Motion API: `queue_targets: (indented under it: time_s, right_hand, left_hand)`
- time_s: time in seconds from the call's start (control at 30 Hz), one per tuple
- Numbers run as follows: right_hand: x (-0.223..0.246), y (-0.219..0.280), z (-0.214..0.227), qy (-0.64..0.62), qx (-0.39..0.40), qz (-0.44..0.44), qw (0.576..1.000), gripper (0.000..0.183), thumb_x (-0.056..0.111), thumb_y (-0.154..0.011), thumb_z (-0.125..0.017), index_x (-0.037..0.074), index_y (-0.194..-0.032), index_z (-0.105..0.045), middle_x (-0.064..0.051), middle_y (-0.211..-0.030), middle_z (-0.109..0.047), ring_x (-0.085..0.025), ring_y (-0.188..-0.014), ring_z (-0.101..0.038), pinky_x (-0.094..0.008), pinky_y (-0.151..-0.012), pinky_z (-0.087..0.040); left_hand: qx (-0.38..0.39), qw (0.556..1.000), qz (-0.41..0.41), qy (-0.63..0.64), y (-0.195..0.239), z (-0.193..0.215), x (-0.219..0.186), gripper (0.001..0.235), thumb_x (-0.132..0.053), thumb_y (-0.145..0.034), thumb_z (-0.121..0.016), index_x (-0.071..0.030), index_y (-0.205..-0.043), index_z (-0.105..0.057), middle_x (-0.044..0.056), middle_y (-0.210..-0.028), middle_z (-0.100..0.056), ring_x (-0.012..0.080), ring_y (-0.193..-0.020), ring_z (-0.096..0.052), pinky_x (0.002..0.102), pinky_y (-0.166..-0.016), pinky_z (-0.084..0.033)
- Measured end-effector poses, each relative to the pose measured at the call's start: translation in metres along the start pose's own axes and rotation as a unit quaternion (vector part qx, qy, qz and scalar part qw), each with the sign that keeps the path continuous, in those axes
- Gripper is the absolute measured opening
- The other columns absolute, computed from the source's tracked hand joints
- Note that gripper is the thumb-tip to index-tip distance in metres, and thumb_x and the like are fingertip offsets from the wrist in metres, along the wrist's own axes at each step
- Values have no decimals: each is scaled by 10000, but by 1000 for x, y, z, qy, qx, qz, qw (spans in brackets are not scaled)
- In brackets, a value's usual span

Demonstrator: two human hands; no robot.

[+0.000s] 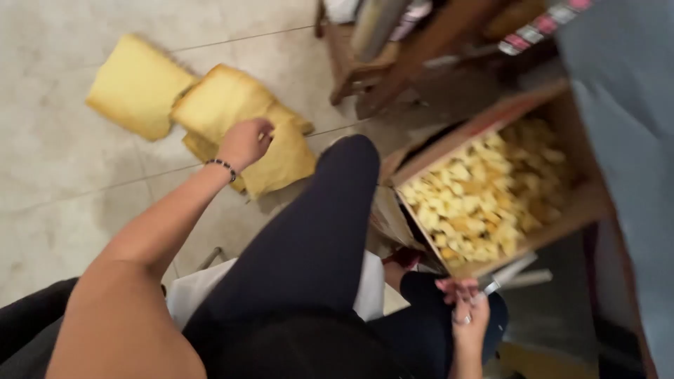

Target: Cutting large foam sheets into small cubes using scissors for stuffing or similar use.

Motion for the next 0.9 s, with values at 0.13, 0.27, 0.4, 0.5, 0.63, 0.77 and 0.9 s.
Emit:
queue_targets:
  time_s: [0.13,0.27,0.4,0.5,0.63,0.77,0.9]
  right_hand:
    - [45,22,-21,15,27,39,999,342,422,-1099,-470,88,-1031,-498,-161,-912,-708,-201,-746,-717,-243,-621,-455]
    - [25,25,-31,12,107,47,993,431,477,-1027,-532,59,-1134,-534,-167,-928,-717,-205,-709,-767,-205,-551,-456]
    - [18,14,-45,30,138,7,990,546,547,-978,-580,14,-1095,-573,-176,-940,-760,-216,-675,-799,-202,-512,-498]
    - [-44,16,-34,-20,124,-107,986,524,528,-962,-605,19,-1083,-594,-216,-908,-775,-288,-654,-796,-260,-524,-466]
    - [66,5,-103,4,149,-110,983,465,460,-943,-643,21,-1090,-608,-135,-908,-769,-207,-774,-770,-316,-736,-583]
    - [100,5,-137,86,211,-109,968,257,310,-899,-614,83,-1019,-622,-71,-838,-798,-155,-767,-770,-291,-729,-593]
    - [106,14,-140,38,218,-121,968,176,59,-858,-567,62,-1023,-629,-75,-880,-732,-166,-783,-730,-297,-742,-576]
  left_hand:
    - [127,975,184,-9,55,-59,113,323,-212,-907,-670,-164,-1225,-703,41,-1063,-775,326,-1003,-706,467,-837,-546]
    - [180,915,349,90,94,-139,180,482,-286,-879,-691,-134,-1335,-659,113,-1130,-756,303,-1081,-688,452,-911,-547]
    - [209,849,464,144,111,-185,202,364,-363,-838,-727,-96,-1060,-614,119,-1108,-680,311,-1025,-646,435,-809,-540]
    - [161,843,462,225,105,-250,230,709,-429,-689,-835,-159,-1322,-663,36,-1281,-715,261,-1213,-650,388,-1039,-495]
    - [117,874,385,273,83,-271,216,820,-412,-720,-865,-96,-1425,-590,100,-1437,-604,253,-1348,-543,344,-1189,-356]
    - [60,801,475,360,90,-251,209,632,-328,-677,-907,-77,-1219,-703,63,-1184,-722,157,-1043,-671,320,-870,-546]
    - [118,770,524,345,81,-176,151,506,-414,-699,-878,-133,-1064,-668,15,-974,-685,165,-717,-520,346,-569,-358]
Point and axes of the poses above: each hand's wrist, its own y-axis away from the middle knuckle, its own z-axis out of the back of the hand, x = y × z, the point moved 7 cm from there along -y, towards the middle knuckle
